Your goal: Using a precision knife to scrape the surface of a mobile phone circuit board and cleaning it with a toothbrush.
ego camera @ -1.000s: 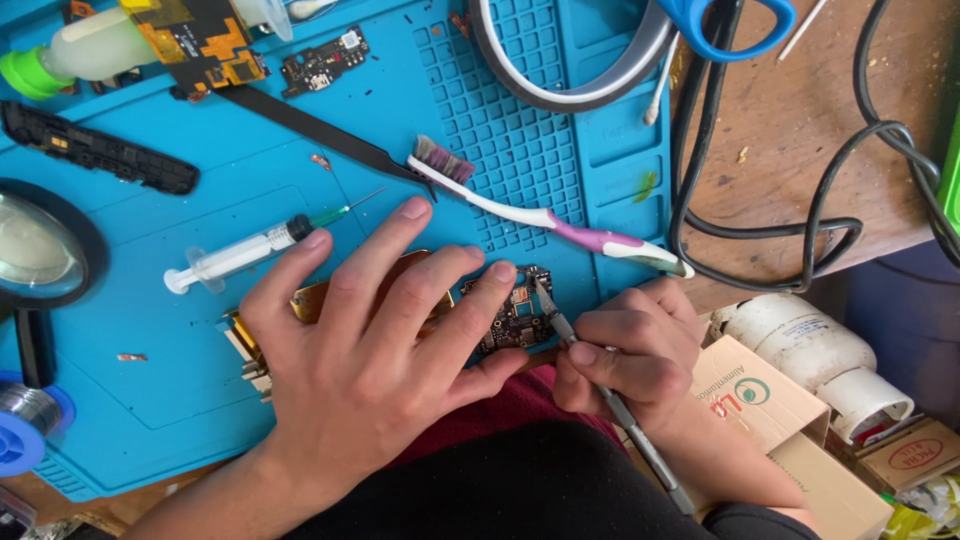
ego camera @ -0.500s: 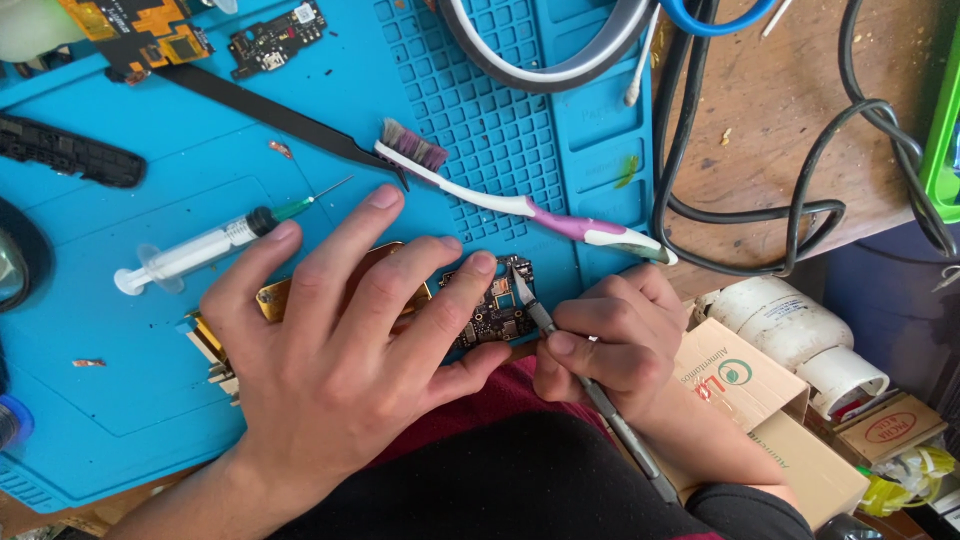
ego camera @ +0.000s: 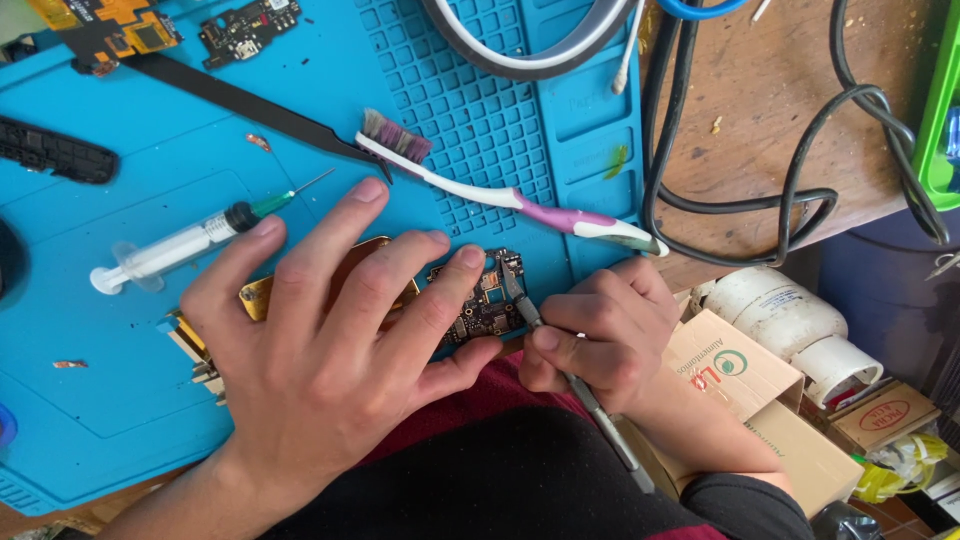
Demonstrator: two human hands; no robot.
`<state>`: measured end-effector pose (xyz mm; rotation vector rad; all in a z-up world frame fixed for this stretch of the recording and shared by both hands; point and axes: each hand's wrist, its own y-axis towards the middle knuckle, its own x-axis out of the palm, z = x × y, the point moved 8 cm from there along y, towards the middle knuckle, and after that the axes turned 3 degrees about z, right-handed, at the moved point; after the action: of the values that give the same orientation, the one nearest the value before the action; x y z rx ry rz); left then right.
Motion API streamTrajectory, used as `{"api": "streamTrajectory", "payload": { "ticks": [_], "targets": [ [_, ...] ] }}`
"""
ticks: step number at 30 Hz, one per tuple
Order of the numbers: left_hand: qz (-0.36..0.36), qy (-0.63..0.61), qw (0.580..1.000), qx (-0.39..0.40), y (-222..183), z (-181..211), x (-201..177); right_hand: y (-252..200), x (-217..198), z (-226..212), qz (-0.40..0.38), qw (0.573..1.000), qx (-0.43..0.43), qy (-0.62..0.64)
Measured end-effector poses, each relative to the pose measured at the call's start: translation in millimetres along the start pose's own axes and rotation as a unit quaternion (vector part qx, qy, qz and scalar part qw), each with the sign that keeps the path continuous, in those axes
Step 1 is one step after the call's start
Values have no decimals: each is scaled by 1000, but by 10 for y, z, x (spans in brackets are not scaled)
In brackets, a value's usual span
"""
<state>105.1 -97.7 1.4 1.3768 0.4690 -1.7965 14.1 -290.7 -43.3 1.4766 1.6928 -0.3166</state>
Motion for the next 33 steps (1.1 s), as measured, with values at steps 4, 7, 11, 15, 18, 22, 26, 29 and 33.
{"api": "streamTrajectory", "payload": {
  "ticks": [4,7,11,15,18,22,26,29,33],
  "targets": [
    [5,0,1000,0,12,7,-5,13,4,-14,8,1000,-10,-4],
    [8,-1,1000,-1,18,10,-11,14,0,-14,8,1000,-12,-10],
    [4,0,1000,-1,1,5,-7,-3,9,-10,1,1000,-17,-12],
    [-1,-4,1000,-3,1,-2,0,-24,9,-6,5,1000,-21,-12],
    [2,-7,1000,-5,1,-3,-4,-18,8,-5,5,1000,-21,-6],
    [8,-11,1000,-6,6,-5,-5,-24,7,5,12,999,-29,-5],
    [8,-11,1000,-5,15,-6,-8,-16,2,2,6,1000,-22,-2],
    [7,-8,1000,-2,14,-8,-11,-24,12,9,7,1000,-16,-2],
    [0,-9,1000,-4,3,-8,-2,-27,5,9,3,1000,-25,-5]
  ]
}}
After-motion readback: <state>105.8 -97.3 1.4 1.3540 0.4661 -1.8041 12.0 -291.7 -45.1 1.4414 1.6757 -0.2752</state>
